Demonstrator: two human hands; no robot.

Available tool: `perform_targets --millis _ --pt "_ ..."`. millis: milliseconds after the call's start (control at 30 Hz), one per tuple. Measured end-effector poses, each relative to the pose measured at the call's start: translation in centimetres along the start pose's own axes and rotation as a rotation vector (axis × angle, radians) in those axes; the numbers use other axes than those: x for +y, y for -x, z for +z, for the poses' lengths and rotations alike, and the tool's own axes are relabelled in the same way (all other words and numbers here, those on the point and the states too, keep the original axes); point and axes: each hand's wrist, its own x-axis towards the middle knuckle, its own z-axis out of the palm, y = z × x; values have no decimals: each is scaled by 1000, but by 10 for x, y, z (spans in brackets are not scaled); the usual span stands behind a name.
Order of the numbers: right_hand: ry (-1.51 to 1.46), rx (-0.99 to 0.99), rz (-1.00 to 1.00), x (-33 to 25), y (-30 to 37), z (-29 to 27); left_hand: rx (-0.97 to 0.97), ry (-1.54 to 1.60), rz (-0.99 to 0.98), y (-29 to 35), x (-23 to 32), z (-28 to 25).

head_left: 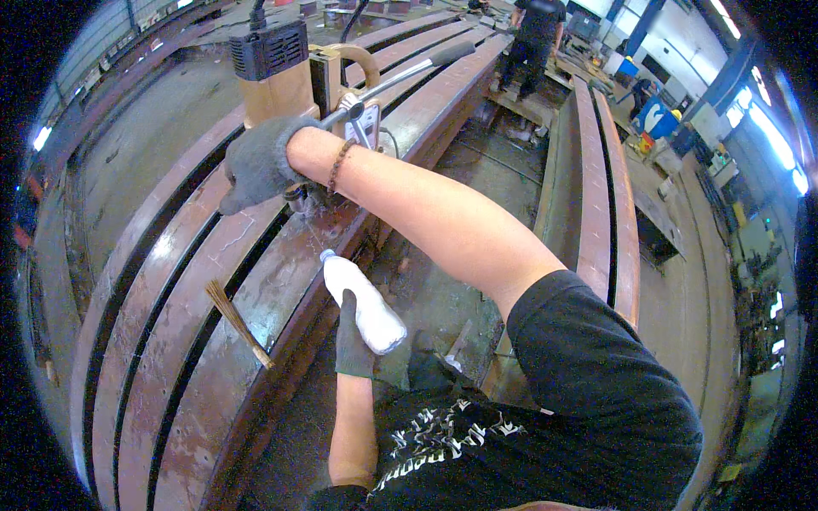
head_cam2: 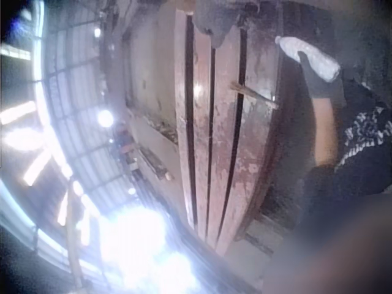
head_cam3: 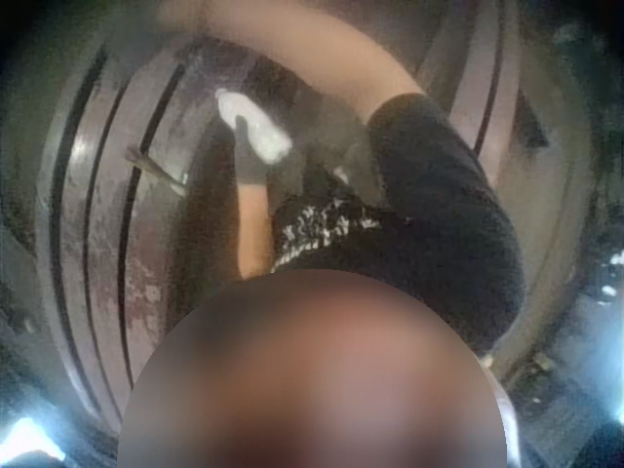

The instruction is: The person drills holes into long metal beams using a handheld drill while applying liquid from a squeeze bottle to the drilling area. The person moves the drill along the beam and repositions the bottle repeatedly to continue the process.

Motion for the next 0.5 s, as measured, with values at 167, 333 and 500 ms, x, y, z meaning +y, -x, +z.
perform_targets --millis 167,333,500 --pt "9 12 -15 2 -6 7 -7 -14 14 1 0 -4" --pt "-2 -33 23 4 -13 10 -8 -31 -11 12 5 12" --pt "43 46 -40 0 -9 11 -7 0 4 -1 -3 -9"
